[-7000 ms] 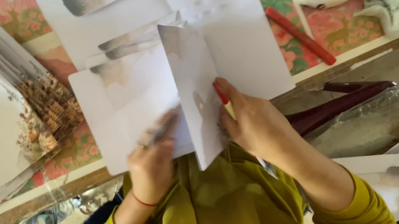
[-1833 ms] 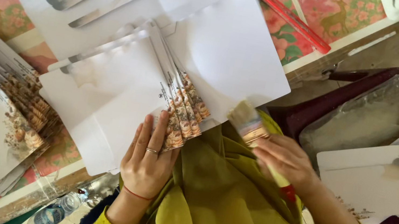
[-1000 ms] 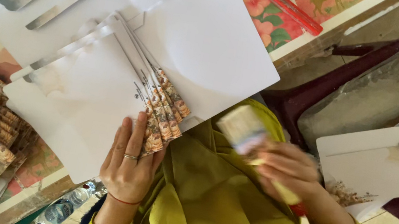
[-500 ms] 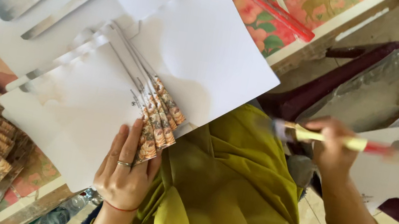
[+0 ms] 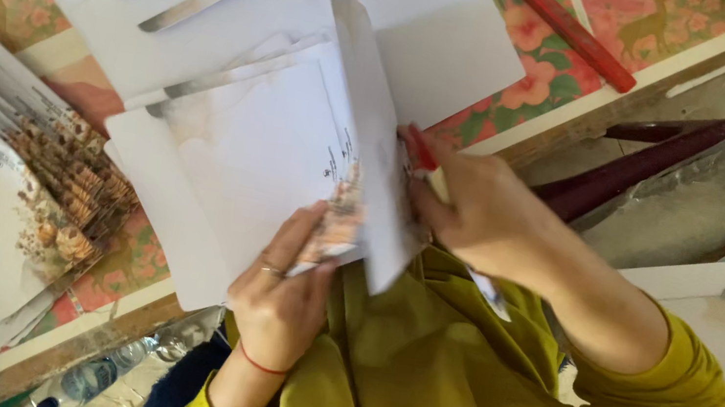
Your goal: The person applies glue to the spine of a stack of papers using a brush, then folds a cover sheet over the glued area to secure it. They repeat this process for multiple paper stacks on a table.
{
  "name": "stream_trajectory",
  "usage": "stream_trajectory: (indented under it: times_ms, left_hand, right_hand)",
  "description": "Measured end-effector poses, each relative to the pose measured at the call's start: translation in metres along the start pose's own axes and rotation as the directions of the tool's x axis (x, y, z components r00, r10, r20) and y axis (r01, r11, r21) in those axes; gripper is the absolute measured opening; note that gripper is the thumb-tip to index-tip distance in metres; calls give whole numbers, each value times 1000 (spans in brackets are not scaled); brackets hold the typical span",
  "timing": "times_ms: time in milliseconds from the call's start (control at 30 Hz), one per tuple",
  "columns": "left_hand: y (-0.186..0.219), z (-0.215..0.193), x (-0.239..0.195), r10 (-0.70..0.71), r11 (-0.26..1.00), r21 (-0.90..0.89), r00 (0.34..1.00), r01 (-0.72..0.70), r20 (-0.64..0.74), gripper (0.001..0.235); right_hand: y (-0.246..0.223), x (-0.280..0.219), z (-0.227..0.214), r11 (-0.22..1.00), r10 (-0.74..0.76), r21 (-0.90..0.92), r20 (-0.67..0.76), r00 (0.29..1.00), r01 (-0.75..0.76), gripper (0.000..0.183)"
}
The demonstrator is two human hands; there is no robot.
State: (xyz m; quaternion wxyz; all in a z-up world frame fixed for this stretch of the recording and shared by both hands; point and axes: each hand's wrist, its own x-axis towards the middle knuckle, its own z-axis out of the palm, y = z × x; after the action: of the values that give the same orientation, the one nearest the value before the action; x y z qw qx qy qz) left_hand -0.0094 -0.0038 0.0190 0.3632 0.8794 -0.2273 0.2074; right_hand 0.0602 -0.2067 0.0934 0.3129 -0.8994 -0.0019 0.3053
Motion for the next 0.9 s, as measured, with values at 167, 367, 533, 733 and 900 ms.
stream_trajectory:
  times_ms: [167,367,533,733,900]
  left_hand:
    - [-34,-4,-46,-253,918,-352,953,182,-166,16]
    - [-44,-34,-48,-229,960,-268,775,80,-589,27]
    - [-45,-56,-56,43,975,192,757,110,-652,24]
    - [-51,-53,-97,251,423,826,828,373,-502,18]
    - [-21,-39,-3,500,858,261,837,-443,-223,30]
  right_hand:
    - [18,2,27,949,-250,-227,-130,959,217,54]
    - [23,10,47,909,-164,-396,-61,985,127,66]
    - [25,12,57,902,-180,-415,-113,977,119,65]
    - [31,13,61,871,-263,-465,-167,950,159,66]
    - [16,10,35,973,-166,-170,-57,984,155,61]
